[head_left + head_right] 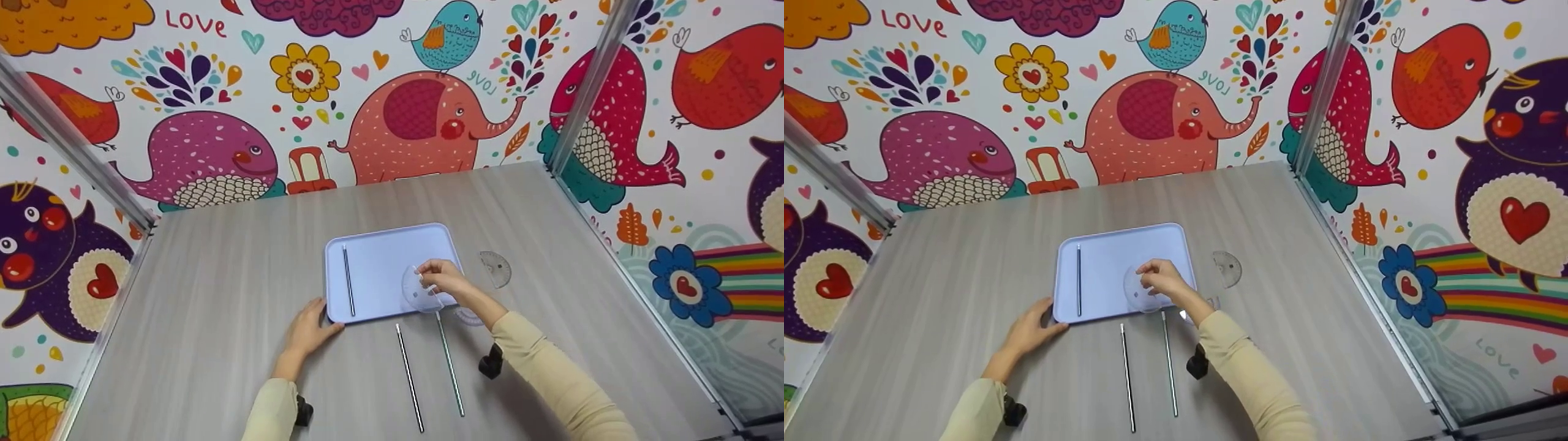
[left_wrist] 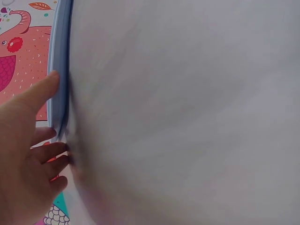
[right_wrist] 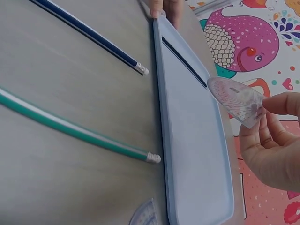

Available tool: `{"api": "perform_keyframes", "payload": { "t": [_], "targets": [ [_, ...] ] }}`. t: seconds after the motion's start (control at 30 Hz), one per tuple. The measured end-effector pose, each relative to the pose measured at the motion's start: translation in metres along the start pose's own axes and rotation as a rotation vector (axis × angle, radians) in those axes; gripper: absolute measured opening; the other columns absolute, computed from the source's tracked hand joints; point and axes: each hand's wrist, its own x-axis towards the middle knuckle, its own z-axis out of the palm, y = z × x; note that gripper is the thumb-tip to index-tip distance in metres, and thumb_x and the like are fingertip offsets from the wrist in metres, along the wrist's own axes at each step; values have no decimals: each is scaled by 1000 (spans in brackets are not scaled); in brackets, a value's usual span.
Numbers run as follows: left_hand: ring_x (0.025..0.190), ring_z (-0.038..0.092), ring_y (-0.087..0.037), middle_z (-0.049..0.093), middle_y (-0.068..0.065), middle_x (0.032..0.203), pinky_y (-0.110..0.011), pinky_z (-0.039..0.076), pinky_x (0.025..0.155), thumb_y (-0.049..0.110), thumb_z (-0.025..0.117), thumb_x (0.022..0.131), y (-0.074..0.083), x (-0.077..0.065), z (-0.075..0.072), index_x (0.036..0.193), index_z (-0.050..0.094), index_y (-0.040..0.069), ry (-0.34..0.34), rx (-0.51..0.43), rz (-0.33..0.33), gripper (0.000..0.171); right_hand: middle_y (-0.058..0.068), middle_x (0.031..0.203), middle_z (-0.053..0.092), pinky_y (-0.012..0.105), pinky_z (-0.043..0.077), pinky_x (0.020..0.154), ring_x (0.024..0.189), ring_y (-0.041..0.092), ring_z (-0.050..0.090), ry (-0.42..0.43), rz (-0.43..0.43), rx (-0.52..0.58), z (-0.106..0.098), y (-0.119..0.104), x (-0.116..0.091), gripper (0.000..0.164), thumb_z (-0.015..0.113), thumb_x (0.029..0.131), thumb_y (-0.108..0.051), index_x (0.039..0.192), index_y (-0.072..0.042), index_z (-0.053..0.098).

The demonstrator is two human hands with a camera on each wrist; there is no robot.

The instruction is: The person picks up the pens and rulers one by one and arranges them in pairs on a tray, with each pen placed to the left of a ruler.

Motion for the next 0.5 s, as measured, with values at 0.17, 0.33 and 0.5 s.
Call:
{"api": "perform_keyframes", "payload": {
  "t": [0.17, 0.33, 0.5],
  "targets": [
    [117, 42, -46, 46, -32, 125, -53, 33, 100, 31, 73, 74, 0, 1, 0, 123, 49, -10, -7, -5, -13, 69, -2, 70, 52, 19, 47, 54, 67, 9, 52, -5, -1, 6, 11, -12, -2, 23, 49, 80, 2, 101, 12, 54],
    [118, 42, -45, 46, -32, 125, -53, 32, 101, 31, 73, 74, -1, 1, 0, 123, 48, -10, -7, -11, -17, 69, 0, 71, 52, 20, 47, 56, 67, 9, 50, 7, 9, -4, 22, -27, -10, 27, 47, 81, 5, 105, 17, 50],
    [118, 42, -44, 46, -31, 125, -52, 33, 101, 31, 73, 74, 0, 1, 0, 123, 48, -12, -17, -3, -26, 69, 0, 71, 52, 23, 49, 58, 68, 10, 50, 24, 17, 17, 27, -21, -4, 27, 47, 80, 5, 104, 16, 51]
  ]
}}
